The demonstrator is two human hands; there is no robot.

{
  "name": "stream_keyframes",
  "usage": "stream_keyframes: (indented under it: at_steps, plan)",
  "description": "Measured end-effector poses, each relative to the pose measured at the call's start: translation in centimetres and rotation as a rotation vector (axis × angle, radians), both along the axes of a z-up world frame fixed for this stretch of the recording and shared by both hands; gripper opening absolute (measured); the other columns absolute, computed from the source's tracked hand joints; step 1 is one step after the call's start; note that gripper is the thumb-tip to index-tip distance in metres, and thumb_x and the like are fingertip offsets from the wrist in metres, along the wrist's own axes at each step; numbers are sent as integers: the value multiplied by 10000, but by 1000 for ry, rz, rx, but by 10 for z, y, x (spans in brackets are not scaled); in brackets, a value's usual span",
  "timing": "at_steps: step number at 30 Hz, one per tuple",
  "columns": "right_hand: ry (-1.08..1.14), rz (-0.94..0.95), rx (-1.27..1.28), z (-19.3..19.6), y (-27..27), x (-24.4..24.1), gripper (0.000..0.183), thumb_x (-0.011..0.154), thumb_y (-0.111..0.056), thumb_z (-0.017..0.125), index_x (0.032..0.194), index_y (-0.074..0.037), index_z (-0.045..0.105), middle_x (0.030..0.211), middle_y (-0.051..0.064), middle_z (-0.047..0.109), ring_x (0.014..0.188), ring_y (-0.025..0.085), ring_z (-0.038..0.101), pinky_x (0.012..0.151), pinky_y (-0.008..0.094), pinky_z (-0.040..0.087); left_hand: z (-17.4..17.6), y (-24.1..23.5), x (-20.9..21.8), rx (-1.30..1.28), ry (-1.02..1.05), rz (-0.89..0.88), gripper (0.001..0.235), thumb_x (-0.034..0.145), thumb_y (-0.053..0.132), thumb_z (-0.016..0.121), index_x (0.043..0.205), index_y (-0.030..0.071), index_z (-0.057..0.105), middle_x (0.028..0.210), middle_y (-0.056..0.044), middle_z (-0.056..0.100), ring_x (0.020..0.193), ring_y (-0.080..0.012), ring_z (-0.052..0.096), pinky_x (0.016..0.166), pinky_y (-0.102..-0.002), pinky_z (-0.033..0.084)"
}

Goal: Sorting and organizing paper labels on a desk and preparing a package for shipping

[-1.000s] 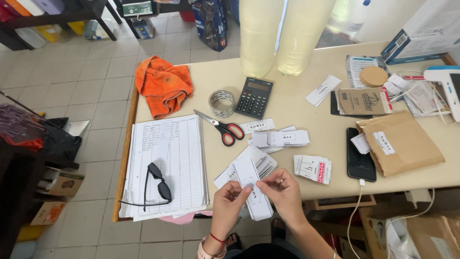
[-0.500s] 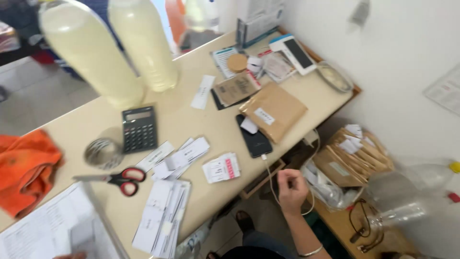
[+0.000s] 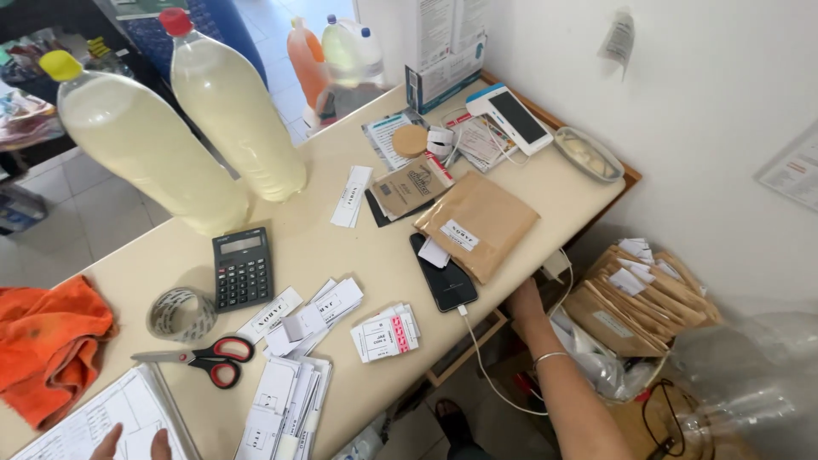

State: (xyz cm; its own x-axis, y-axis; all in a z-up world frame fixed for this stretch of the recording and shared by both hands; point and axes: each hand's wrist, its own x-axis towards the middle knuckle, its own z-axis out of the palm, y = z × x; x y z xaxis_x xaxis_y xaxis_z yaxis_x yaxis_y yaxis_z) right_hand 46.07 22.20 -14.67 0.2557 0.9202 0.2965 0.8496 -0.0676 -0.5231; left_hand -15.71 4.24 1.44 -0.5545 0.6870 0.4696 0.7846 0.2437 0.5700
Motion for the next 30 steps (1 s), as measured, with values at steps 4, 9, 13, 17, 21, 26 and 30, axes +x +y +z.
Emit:
stream_keyframes:
  at_steps: [4, 9, 13, 17, 21, 26, 30]
  plan:
    - [17, -36, 98, -26, -5, 7, 314, 1097, -267, 635, 1199, 16, 725, 1245, 266, 742, 1198, 465, 687, 1051, 565, 527, -62, -13, -19, 86, 64, 6, 494, 1085, 96, 820, 1508, -136, 714, 1568, -329, 663, 1422, -445, 606, 1126, -591, 467]
    - [781, -206, 51, 34, -112, -22, 255, 1155, -299, 586, 1117, -82, 714, 1127, 86, 805, 1088, 215, 743, 1035, 363, 548, -24, -13, 108, 116, -243, -196, 131, 1070, 60, 729, 1185, 52, 792, 1167, -108, 763, 1106, -214, 719, 1100, -302, 535]
    - [982, 188, -45, 94, -188, -66, 241, 1048, -238, 654, 1046, -52, 808, 993, 108, 874, 1033, 263, 803, 1080, 461, 560, -27, 15, 211, 16, -640, -583, 181, 948, 179, 774, 1089, 105, 860, 1059, -39, 891, 936, -142, 831, 921, -267, 622]
    - [1142, 633, -21, 158, -202, -105, 310, 1078, -251, 650, 1107, 37, 760, 885, 136, 795, 819, 243, 748, 806, 375, 590, 40, 32, 269, -408, -892, -1056, 573, 1070, 474, 494, 1484, 114, 657, 1365, -61, 795, 1252, -165, 760, 1060, -315, 556]
    - [1074, 772, 45, 190, -198, -122, 339, 1082, -324, 653, 957, -23, 747, 834, 103, 790, 859, 263, 707, 866, 404, 547, 76, 32, 271, -215, -829, -1150, 623, 1103, 537, 442, 1401, 66, 721, 1156, -18, 797, 993, -125, 728, 903, -292, 554]
    - [992, 896, -58, 191, -199, -124, 290, 1071, -324, 680, 1094, -57, 792, 1043, 77, 847, 1222, 345, 686, 1113, 493, 477, 108, 15, 251, -116, -584, -1206, 423, 1081, 270, 637, 1453, 67, 643, 1457, -141, 725, 1286, -251, 730, 1109, -348, 548]
    - [866, 912, 52, 202, -195, -139, 205, 1071, -267, 678, 1074, -96, 791, 1004, 8, 839, 926, 198, 776, 1179, 515, 472, 117, 2, 239, -112, -463, -1148, 545, 943, 292, 821, 1415, 102, 625, 1548, -145, 686, 1439, -289, 671, 1185, -400, 494]
